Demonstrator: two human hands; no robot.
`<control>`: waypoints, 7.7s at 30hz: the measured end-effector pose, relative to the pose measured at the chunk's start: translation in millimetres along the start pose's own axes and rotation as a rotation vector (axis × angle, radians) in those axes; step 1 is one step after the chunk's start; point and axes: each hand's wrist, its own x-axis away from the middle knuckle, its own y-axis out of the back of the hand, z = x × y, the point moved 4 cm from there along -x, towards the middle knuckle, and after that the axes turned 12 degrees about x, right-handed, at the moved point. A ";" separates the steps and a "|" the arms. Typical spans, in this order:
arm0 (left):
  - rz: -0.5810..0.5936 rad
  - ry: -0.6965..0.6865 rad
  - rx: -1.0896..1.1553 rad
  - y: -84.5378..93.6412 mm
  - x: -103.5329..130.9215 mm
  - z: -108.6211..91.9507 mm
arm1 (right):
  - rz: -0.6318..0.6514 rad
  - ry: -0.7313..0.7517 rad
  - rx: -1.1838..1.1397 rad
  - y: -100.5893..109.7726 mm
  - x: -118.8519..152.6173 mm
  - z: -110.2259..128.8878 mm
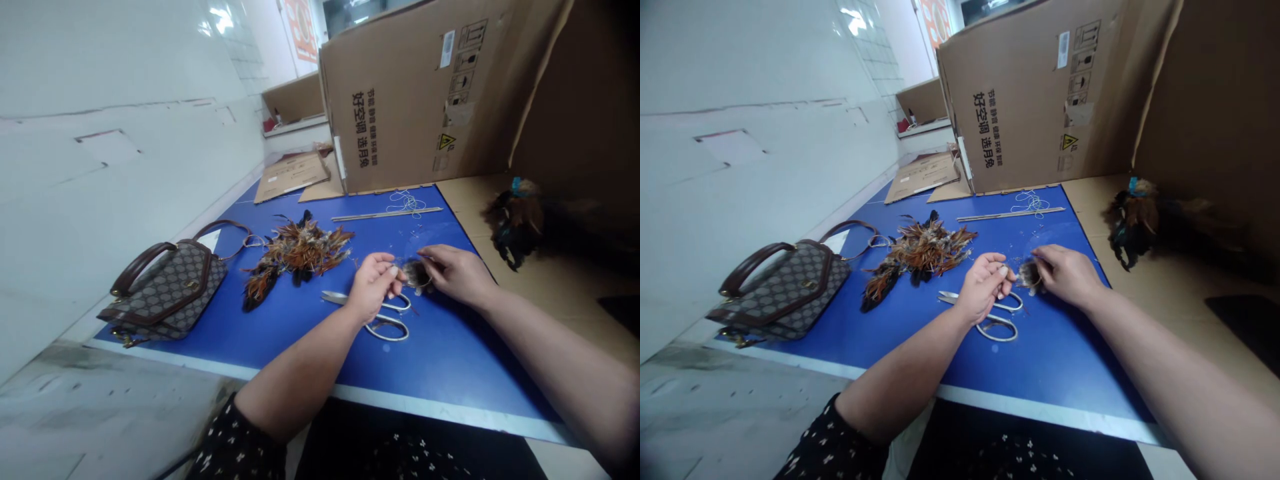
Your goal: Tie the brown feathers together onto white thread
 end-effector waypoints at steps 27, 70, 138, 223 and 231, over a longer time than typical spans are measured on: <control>0.082 -0.043 -0.298 -1.5 4.7 14.7 | 0.067 0.143 -0.454 21.0 -1.3 43.4; -0.088 -0.518 -0.633 3.0 11.0 -22.7 | -0.085 0.109 -0.382 25.9 -3.2 34.7; -0.198 -0.041 -0.263 2.4 7.4 -2.0 | -0.116 -0.219 -0.237 2.1 -1.5 -6.4; -0.114 0.080 -0.077 1.7 6.6 10.4 | 0.284 -0.244 -0.854 -4.9 4.2 43.7; -0.133 0.085 -0.055 -0.6 6.3 5.7 | 0.094 -0.118 -0.584 15.0 -1.3 38.2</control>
